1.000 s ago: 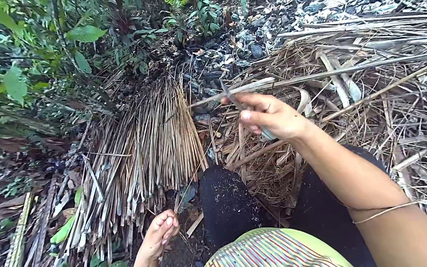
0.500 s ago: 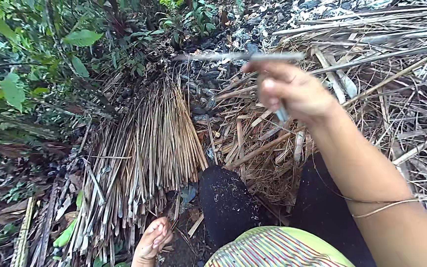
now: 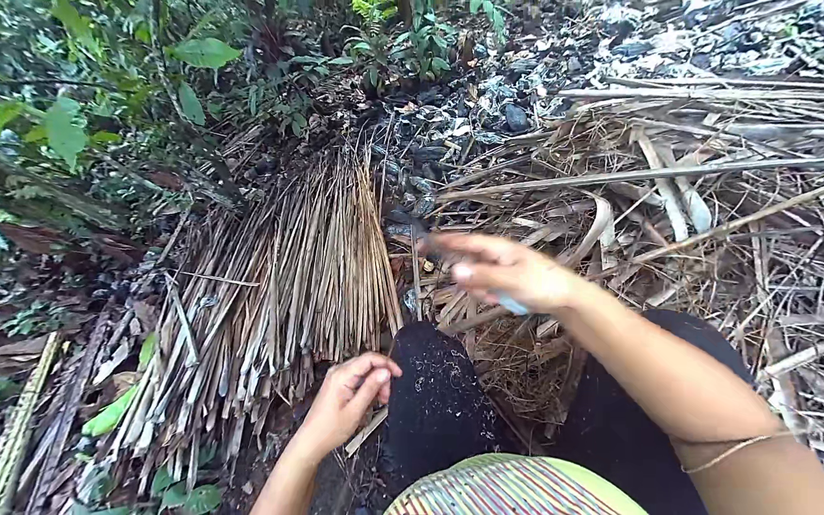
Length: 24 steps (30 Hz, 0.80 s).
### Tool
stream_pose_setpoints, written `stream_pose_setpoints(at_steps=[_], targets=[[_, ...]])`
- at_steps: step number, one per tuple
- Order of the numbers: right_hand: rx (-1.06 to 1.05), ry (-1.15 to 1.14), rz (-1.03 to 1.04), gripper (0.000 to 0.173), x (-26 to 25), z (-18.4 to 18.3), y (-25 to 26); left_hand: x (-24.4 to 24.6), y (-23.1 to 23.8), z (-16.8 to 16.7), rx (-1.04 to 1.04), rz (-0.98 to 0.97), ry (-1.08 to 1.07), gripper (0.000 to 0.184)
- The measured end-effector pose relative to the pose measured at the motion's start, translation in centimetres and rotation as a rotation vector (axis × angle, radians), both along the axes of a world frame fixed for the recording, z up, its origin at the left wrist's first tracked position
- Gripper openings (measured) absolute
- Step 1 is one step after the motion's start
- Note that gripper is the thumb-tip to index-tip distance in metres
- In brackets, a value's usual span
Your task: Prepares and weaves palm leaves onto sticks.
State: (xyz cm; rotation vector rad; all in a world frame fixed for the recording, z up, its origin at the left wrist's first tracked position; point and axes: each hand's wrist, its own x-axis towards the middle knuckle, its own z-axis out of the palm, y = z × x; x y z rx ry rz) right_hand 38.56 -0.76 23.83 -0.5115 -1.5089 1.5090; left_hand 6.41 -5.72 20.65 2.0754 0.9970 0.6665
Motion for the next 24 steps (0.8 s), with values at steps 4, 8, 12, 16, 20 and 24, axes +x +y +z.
stream_pose_setpoints(at_steps=[4, 8, 12, 16, 20, 24], targets=[[0.127, 0.267, -0.143, 0.042, 3.7, 1.6, 1.0, -3.4, 0.2, -1.0, 0.205, 0.056, 0.426, 0.026], [-0.015, 0.163, -0.149, 0.048, 1.9, 0.9, 0.5, -4.9, 1.2, 4.1, 0.526, 0.486, 0.277, 0.033], [-0.22, -0.029, 0.178, 0.041, -3.6, -1.6, -0.8, -2.6, 0.8, 7.2, 0.804, 0.615, -0.36, 0.011], [-0.317, 0.163, 0.359, 0.049, -6.0, -2.5, -1.2, 2.8, -0.7, 5.5, 0.695, 0.539, -0.766, 0.01], [-0.329, 0.288, 0.237, 0.044, -4.6, -1.8, -0.1, 5.2, -1.6, 2.7, 0.45, 0.511, -1.006, 0.013], [-0.257, 0.164, 0.389, 0.032, -4.6, -2.5, -0.7, 4.4, -1.6, 2.5, 0.478, 0.562, -1.106, 0.018]])
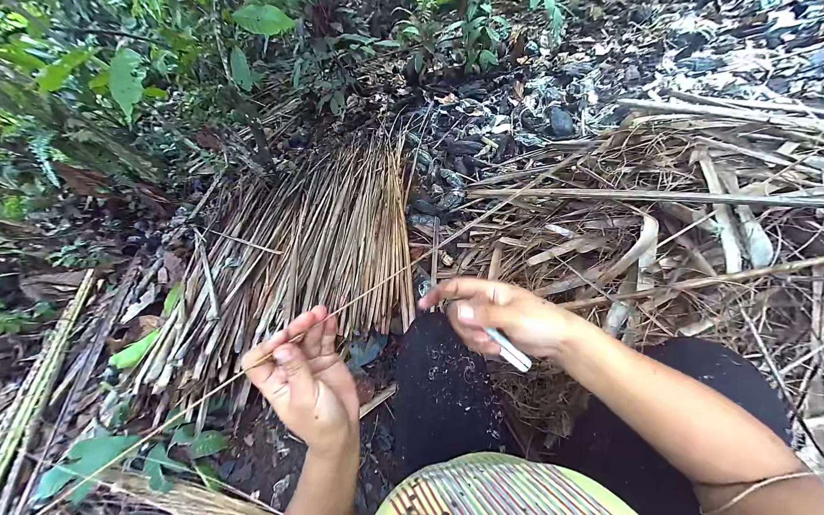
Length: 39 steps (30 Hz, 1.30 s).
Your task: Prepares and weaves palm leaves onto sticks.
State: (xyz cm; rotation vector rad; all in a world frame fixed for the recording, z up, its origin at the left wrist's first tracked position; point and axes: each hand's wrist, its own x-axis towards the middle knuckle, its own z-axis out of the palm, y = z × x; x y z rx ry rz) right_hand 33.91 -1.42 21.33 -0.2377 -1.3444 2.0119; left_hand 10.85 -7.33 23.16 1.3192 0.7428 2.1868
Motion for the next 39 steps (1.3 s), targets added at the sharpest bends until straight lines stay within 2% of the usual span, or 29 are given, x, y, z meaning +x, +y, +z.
stream_pose_setpoints(at_steps=[3, 5, 7, 9, 10, 12, 14, 15, 16, 17, 19, 21, 23, 25, 27, 28, 30, 33, 35, 39], targets=[[-0.024, 0.008, 0.019, 0.049, -1.0, -0.1, -0.5, 0.7, -0.2, 0.1, -0.016, -0.045, -0.048, 0.019], [-0.061, 0.039, -0.108, 0.048, -0.9, 0.3, -0.2, 1.1, -0.4, -0.3, -0.096, -0.102, -0.079, 0.02], [-0.07, 0.045, -0.183, 0.041, -0.3, 0.6, 0.3, 1.3, -0.8, -0.9, -0.305, -0.184, -0.051, 0.024], [-0.05, 0.018, -0.205, 0.037, 0.6, 0.7, 0.8, 1.2, -1.6, -1.6, -0.535, -0.329, 0.144, 0.03], [-0.036, -0.014, -0.202, 0.036, 1.1, 0.6, 1.1, 1.2, -2.1, -1.8, -0.555, -0.368, 0.322, 0.034], [-0.025, -0.072, -0.166, 0.035, 1.7, 0.5, 1.4, 1.3, -2.4, -2.1, -0.325, -0.197, 0.734, 0.031], [-0.026, -0.098, -0.094, 0.036, 2.1, 0.3, 1.5, 1.0, -1.0, -1.5, -0.143, 0.052, 0.988, 0.032], [-0.026, -0.096, -0.06, 0.037, 2.1, 0.2, 1.5, 0.9, -0.2, -1.1, -0.183, 0.065, 1.05, 0.037], [-0.025, -0.093, -0.039, 0.036, 2.1, 0.1, 1.4, 0.8, 0.5, -0.7, -0.295, -0.018, 1.066, 0.04], [-0.015, -0.09, -0.024, 0.035, 2.2, 0.1, 1.4, 0.9, 1.1, -0.5, -0.427, -0.158, 0.996, 0.038], [-0.002, -0.093, -0.028, 0.036, 2.4, 0.0, 1.4, 1.5, 1.5, -0.1, -0.661, -0.465, 0.707, 0.029], [0.013, -0.123, -0.061, 0.037, 2.5, 0.1, 1.1, 1.8, 1.6, 0.2, -0.842, -0.69, 0.457, 0.029], [0.059, -0.216, -0.091, 0.037, 2.2, 0.4, 0.4, 1.9, 1.5, 0.2, -0.947, -0.814, 0.284, 0.029], [0.122, -0.332, -0.084, 0.033, 1.7, 0.5, -0.4, 2.1, 1.5, 0.0, -0.973, -0.858, 0.189, 0.028], [0.138, -0.393, -0.115, 0.024, 1.0, 0.5, -0.8, 2.2, 1.3, -0.5, -0.943, -0.802, 0.205, 0.026], [0.128, -0.405, -0.183, 0.023, 0.9, 0.6, -0.9, 2.2, 1.0, -0.9, -0.905, -0.712, 0.289, 0.025], [0.073, -0.412, -0.362, 0.026, 1.4, 1.0, -0.5, 1.9, 0.5, -2.0, -0.802, -0.504, 0.495, 0.023], [-0.001, -0.335, -0.549, 0.027, 1.6, 0.9, 0.5, 1.6, 0.3, -3.0, -0.712, -0.365, 0.624, 0.023], [-0.012, -0.328, -0.521, 0.029, 0.9, 0.6, 0.6, 1.5, 0.6, -3.2, -0.711, -0.31, 0.63, 0.023], [-0.105, -0.393, -0.184, 0.035, -1.6, -0.8, -1.2, 1.4, 1.0, -3.6, -0.677, -0.202, 0.683, 0.022]])
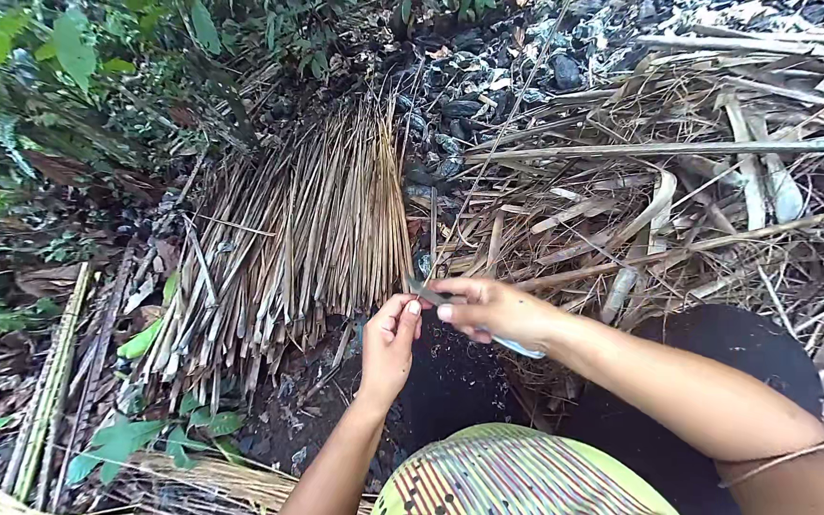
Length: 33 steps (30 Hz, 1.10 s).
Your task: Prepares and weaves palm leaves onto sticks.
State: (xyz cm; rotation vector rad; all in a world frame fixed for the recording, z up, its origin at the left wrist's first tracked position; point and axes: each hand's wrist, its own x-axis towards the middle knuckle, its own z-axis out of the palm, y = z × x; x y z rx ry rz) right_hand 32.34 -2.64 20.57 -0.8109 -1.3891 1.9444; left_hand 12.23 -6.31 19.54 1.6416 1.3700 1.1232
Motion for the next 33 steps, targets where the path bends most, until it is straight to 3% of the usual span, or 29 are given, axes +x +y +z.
stream_pose_setpoints(at_steps=[2, 7, 9, 11, 16, 18, 23, 25, 29, 31, 33], targets=[[-0.012, 0.016, -0.047, 0.032, 0.4, 0.4, 0.5, -0.5, -0.4, -0.4, 0.022, -0.007, 0.045, 0.022], [0.121, 0.174, -0.521, 0.032, 7.0, 1.7, 6.1, -2.9, -2.2, -0.9, -0.044, -0.057, 0.052, 0.023], [0.136, 0.226, -0.579, 0.032, 7.9, 2.1, 6.5, -3.3, -2.4, -1.0, -0.061, -0.067, 0.027, 0.023], [0.087, 0.202, -0.51, 0.031, 6.1, 2.0, 5.1, -3.4, -2.1, -1.0, -0.071, -0.055, 0.014, 0.023], [-0.108, 0.094, 0.066, 0.027, -1.2, -1.8, 0.0, -3.0, -1.9, -1.1, -0.078, -0.033, 0.011, 0.023], [-0.101, 0.087, 0.023, 0.025, -0.9, -1.3, 0.3, -3.2, -2.3, -1.3, -0.068, -0.029, 0.029, 0.023], [0.018, 0.228, -0.323, 0.031, 3.0, 0.4, 3.8, -4.2, -3.3, -1.3, -0.098, -0.049, -0.012, 0.023], [0.0, 0.221, -0.284, 0.034, 2.3, 0.4, 2.9, -4.2, -3.2, -1.3, -0.096, -0.042, -0.024, 0.023], [-0.135, 0.127, 0.1, 0.032, -1.2, -1.4, -0.2, -3.7, -2.8, -1.3, -0.047, -0.03, -0.003, 0.023], [-0.114, 0.131, 0.075, 0.03, -0.8, -0.9, 0.2, -4.2, -2.9, -1.5, -0.033, -0.05, 0.0, 0.022], [-0.01, 0.148, -0.105, 0.031, 1.7, 0.2, 2.1, -5.4, -3.1, -1.8, -0.042, -0.08, 0.001, 0.021]])
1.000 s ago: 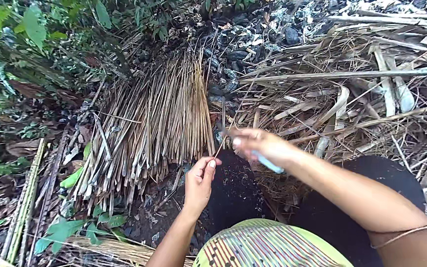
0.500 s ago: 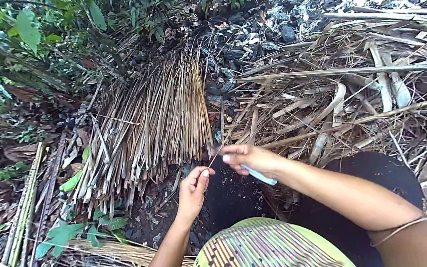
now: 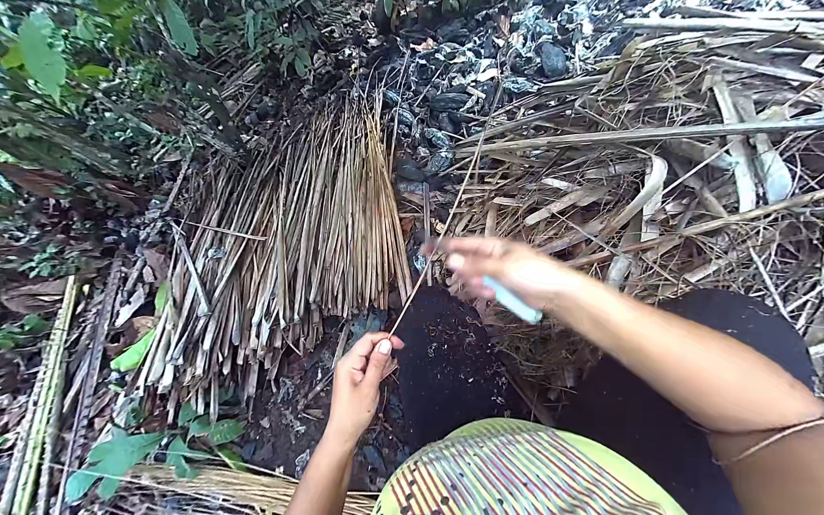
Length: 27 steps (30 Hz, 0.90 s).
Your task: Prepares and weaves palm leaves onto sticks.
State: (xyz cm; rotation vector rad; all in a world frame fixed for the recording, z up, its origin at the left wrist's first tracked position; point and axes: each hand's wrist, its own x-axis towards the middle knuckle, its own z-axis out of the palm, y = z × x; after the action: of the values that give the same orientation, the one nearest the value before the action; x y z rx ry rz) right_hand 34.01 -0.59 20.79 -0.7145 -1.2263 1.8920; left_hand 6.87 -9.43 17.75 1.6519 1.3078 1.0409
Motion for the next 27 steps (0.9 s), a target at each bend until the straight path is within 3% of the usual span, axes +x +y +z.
stream_pose_setpoints(at_steps=[6, 9, 13, 15, 18, 20, 22, 26, 27], targets=[[0.206, 0.069, -0.495, 0.033, 7.4, 1.5, 5.3, -3.9, -1.4, -1.7, -0.034, -0.057, 0.032, 0.02], [0.166, 0.053, -0.412, 0.035, 5.7, 1.5, 4.1, -4.2, -1.1, -2.0, -0.036, -0.036, 0.041, 0.022], [0.047, 0.002, -0.003, 0.03, 1.1, -0.8, 1.3, -4.2, -0.8, -1.9, -0.019, -0.032, 0.054, 0.021], [0.108, -0.025, -0.076, 0.029, 2.9, -0.3, 2.6, -5.5, -1.1, -2.1, -0.042, -0.034, 0.079, 0.021], [0.182, -0.007, -0.48, 0.03, 9.5, 0.6, 6.3, -7.3, -2.4, -3.0, -0.12, -0.037, 0.07, 0.021], [0.204, 0.047, -0.643, 0.029, 11.3, 0.7, 7.3, -7.1, -2.5, -3.0, -0.161, -0.059, 0.053, 0.021], [0.189, 0.045, -0.634, 0.03, 10.6, 0.9, 6.8, -6.8, -2.5, -2.9, -0.225, -0.087, 0.037, 0.022], [0.212, -0.03, -0.296, 0.03, 6.6, 1.2, 4.1, -6.8, -2.1, -2.9, -0.308, -0.08, -0.017, 0.022], [0.231, -0.036, -0.29, 0.03, 6.9, 1.0, 4.4, -7.5, -2.2, -3.0, -0.327, -0.067, -0.023, 0.021]])
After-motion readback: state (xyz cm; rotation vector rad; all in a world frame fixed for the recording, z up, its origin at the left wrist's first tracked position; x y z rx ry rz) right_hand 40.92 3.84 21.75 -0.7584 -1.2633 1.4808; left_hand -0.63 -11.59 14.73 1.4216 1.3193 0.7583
